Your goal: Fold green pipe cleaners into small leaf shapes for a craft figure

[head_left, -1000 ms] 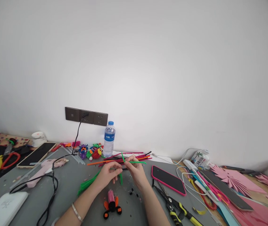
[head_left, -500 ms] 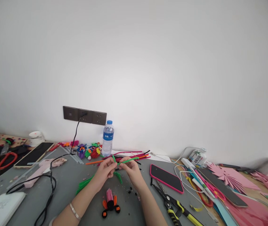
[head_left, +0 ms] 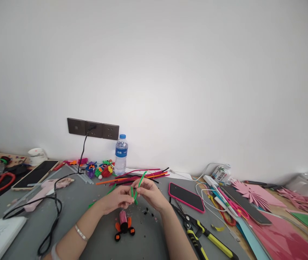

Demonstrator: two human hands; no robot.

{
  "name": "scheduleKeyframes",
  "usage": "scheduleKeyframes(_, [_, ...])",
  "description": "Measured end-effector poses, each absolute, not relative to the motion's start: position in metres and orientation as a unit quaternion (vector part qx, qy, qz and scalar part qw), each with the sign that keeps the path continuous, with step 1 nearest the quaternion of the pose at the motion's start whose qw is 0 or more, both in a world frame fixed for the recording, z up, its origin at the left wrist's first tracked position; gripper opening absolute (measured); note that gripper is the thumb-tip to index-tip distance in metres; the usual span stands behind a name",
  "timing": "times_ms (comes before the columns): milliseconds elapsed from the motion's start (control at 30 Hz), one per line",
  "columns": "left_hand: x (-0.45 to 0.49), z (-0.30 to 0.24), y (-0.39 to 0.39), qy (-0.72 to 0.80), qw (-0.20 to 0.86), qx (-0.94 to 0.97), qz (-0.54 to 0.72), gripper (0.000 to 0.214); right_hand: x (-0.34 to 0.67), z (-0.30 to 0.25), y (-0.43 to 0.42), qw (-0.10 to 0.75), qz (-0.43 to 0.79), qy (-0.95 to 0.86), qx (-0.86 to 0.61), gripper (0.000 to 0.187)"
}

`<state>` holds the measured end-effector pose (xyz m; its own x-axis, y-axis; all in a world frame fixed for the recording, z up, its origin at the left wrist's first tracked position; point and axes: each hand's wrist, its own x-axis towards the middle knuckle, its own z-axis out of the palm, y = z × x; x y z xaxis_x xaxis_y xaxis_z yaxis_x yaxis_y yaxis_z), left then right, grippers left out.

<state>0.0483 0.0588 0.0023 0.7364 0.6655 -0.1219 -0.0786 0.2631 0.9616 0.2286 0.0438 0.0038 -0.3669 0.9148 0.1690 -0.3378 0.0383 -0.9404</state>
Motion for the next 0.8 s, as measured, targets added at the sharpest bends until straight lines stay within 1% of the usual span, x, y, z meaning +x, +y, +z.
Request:
scheduleKeyframes(100, [0.046,0.005,0.057,0.265,0.744,0.574,0.216,0.007,0.229,0.002,0.043,0.457,0.662,-0.529,-0.27,0.016])
scheduleKeyframes(167, [0.045,0.008,0.056,0.267,0.736,0.587,0.206,0.007,0.229,0.001,0.043,0.447,0.668,-0.525,-0.279,0.018])
scheduleKeyframes(233, [0.044,0.011,0.056,0.272,0.725,0.598,0.208,0.008,0.229,0.001,0.044,0.458,0.662,-0.518,-0.289,0.02])
scheduleKeyframes(333, [0.045,0.011,0.058,0.281,0.704,0.613,0.224,0.018,0.228,0.0,0.046,0.486,0.65,-0.502,-0.298,0.021])
scheduleKeyframes(400, [0.047,0.008,0.061,0.291,0.67,0.633,0.256,0.021,0.227,-0.001,0.049,0.522,0.642,-0.477,-0.297,0.021])
scheduleKeyframes(500, [0.051,0.0,0.066,0.322,0.572,0.669,0.348,0.019,0.224,-0.004,0.054,0.599,0.612,-0.42,-0.302,0.024])
scheduleKeyframes(567, [0.054,-0.005,0.068,0.347,0.511,0.677,0.4,0.021,0.222,-0.007,0.056,0.627,0.594,-0.4,-0.307,0.026])
scheduleKeyframes(667, [0.056,-0.008,0.068,0.377,0.46,0.681,0.427,0.023,0.218,-0.008,0.057,0.626,0.589,-0.406,-0.31,0.025])
scheduleKeyframes(800, [0.056,-0.006,0.066,0.386,0.438,0.674,0.454,0.02,0.212,-0.009,0.055,0.623,0.589,-0.412,-0.308,0.029])
